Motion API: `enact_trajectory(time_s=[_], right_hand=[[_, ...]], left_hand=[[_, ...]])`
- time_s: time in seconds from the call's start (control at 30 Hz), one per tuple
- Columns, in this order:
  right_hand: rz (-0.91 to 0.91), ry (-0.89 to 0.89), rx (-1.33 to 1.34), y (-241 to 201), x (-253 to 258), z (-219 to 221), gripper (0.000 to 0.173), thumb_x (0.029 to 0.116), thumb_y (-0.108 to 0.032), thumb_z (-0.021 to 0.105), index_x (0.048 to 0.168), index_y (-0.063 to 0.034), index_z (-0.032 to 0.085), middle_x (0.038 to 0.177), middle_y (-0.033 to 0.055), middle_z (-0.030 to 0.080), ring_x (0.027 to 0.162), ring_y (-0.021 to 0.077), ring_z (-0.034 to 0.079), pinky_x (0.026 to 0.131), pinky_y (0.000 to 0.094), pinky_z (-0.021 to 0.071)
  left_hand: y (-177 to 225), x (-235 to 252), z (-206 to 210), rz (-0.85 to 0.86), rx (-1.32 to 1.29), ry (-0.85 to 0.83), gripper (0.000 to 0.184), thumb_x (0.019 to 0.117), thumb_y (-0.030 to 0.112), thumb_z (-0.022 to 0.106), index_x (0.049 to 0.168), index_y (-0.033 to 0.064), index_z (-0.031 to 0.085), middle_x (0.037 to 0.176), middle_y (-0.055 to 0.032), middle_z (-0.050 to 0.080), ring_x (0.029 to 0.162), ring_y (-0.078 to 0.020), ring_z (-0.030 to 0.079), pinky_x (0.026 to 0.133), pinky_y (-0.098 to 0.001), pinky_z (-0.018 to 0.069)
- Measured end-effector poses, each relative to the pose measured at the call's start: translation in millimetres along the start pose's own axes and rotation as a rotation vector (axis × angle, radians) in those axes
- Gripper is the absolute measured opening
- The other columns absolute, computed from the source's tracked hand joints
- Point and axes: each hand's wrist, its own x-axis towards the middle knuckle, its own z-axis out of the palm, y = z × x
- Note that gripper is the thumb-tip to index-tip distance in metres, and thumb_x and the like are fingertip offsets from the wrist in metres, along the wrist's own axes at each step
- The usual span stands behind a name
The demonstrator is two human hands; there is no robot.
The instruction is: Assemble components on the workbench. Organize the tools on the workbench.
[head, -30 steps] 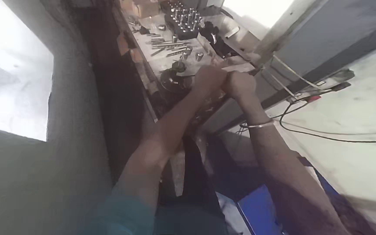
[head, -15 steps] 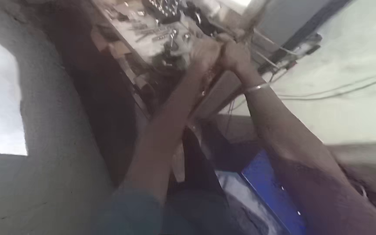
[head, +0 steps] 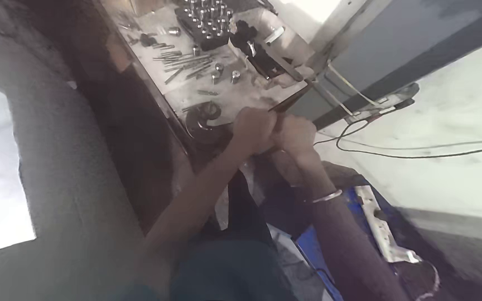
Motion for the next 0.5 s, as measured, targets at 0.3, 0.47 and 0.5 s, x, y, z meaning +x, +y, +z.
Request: enact_trajectory(time_s=[0.3, 0.47, 0.5], right_hand=[[-0.102, 0.236, 0.013, 10, -20, 20, 0.041, 0.0991, -0.037, 0.057, 0.116, -0.001, 0.067, 0.117, 0.0307, 0.067, 0.112, 0.053, 0.063, 0.084, 0.0754, 0.0462], [-0.128, 0.143, 0.082, 14, -35, 18, 0.032, 0.0949, -0.032, 0.068, 0.109, -0.0025, 0.066, 0.097, 0.0272, 0.068, 0.09, 0.0496, 0.068, 0.067, 0.0678, 0.0522], [-0.149, 0.154, 0.079, 18, -32, 17, 0.033, 0.0955, -0.032, 0.068, 0.109, -0.0029, 0.066, 0.094, 0.0266, 0.068, 0.087, 0.049, 0.068, 0.065, 0.067, 0.053]], left_hand=[[0, -9, 10, 0.095, 0.135, 0.156, 0.028, 0.0989, 0.026, 0.057, 0.12, 0.0108, 0.069, 0.118, -0.0169, 0.069, 0.114, -0.0386, 0.064, 0.092, -0.0597, 0.0513], [9, -31, -19, -0.089, 0.027, -0.186, 0.028, 0.1029, 0.024, 0.058, 0.123, 0.0078, 0.068, 0.124, -0.0144, 0.067, 0.122, -0.0338, 0.061, 0.102, -0.0535, 0.0492], [-1, -34, 0, -0.011, -0.027, -0.006, 0.024, 0.0948, 0.024, 0.069, 0.11, 0.0055, 0.072, 0.108, -0.0173, 0.071, 0.105, -0.0374, 0.067, 0.089, -0.0564, 0.0544]])
